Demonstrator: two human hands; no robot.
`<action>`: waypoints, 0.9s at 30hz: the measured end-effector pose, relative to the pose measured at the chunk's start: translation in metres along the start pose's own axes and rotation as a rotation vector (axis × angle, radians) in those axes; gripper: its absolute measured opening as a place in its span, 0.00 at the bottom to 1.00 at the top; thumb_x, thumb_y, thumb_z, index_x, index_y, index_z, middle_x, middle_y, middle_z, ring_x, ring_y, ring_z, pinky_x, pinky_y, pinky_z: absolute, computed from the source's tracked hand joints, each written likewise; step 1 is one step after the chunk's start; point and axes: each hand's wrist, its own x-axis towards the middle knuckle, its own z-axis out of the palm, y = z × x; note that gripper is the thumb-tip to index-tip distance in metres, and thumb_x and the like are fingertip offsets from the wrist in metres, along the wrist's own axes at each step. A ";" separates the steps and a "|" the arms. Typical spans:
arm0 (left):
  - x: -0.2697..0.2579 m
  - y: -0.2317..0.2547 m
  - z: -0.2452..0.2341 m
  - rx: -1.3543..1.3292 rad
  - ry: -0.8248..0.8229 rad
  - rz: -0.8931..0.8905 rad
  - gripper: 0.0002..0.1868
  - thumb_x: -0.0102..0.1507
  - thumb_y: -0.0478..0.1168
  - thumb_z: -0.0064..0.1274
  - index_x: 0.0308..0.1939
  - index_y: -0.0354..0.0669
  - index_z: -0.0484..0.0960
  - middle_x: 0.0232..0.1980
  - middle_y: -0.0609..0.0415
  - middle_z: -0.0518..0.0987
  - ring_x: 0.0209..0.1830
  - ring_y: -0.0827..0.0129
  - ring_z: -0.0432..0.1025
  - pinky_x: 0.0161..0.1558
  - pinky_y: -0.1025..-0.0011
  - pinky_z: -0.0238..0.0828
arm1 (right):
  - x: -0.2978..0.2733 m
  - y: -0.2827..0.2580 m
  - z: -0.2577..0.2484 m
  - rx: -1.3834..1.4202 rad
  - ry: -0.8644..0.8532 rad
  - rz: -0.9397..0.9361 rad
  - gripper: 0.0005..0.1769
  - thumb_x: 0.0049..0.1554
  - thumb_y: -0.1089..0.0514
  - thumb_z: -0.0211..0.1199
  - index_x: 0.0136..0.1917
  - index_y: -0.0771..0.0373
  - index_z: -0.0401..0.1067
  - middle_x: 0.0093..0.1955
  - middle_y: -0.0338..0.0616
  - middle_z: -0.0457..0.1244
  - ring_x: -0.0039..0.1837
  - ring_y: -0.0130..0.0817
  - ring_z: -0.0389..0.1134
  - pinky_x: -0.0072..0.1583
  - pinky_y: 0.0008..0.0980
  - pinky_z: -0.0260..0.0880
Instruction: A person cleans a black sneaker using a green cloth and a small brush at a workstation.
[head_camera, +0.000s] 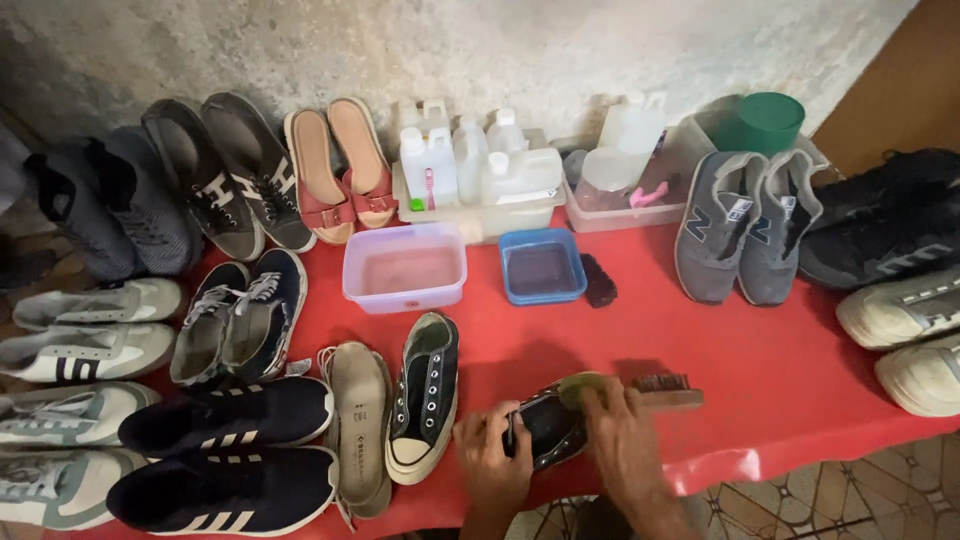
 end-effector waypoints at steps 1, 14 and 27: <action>-0.001 0.000 0.001 0.010 -0.010 -0.010 0.05 0.62 0.36 0.54 0.41 0.49 0.83 0.28 0.60 0.76 0.32 0.66 0.71 0.41 0.61 0.65 | -0.003 -0.003 0.000 -0.076 0.011 -0.020 0.19 0.50 0.66 0.66 0.54 0.52 0.73 0.58 0.42 0.63 0.48 0.42 0.65 0.40 0.41 0.73; 0.005 0.003 -0.015 -0.132 -0.110 0.033 0.03 0.66 0.35 0.47 0.37 0.46 0.74 0.35 0.61 0.79 0.32 0.61 0.69 0.39 0.60 0.59 | 0.005 -0.034 -0.054 0.648 -0.113 -0.139 0.24 0.50 0.71 0.55 0.54 0.54 0.82 0.62 0.40 0.69 0.64 0.39 0.69 0.60 0.39 0.73; 0.000 -0.001 -0.009 -0.208 -0.078 -0.003 0.09 0.69 0.37 0.47 0.33 0.46 0.70 0.31 0.58 0.73 0.29 0.62 0.65 0.38 0.63 0.58 | 0.014 0.001 -0.016 0.437 -0.152 -0.152 0.24 0.46 0.61 0.63 0.56 0.45 0.83 0.62 0.38 0.68 0.65 0.42 0.64 0.64 0.41 0.65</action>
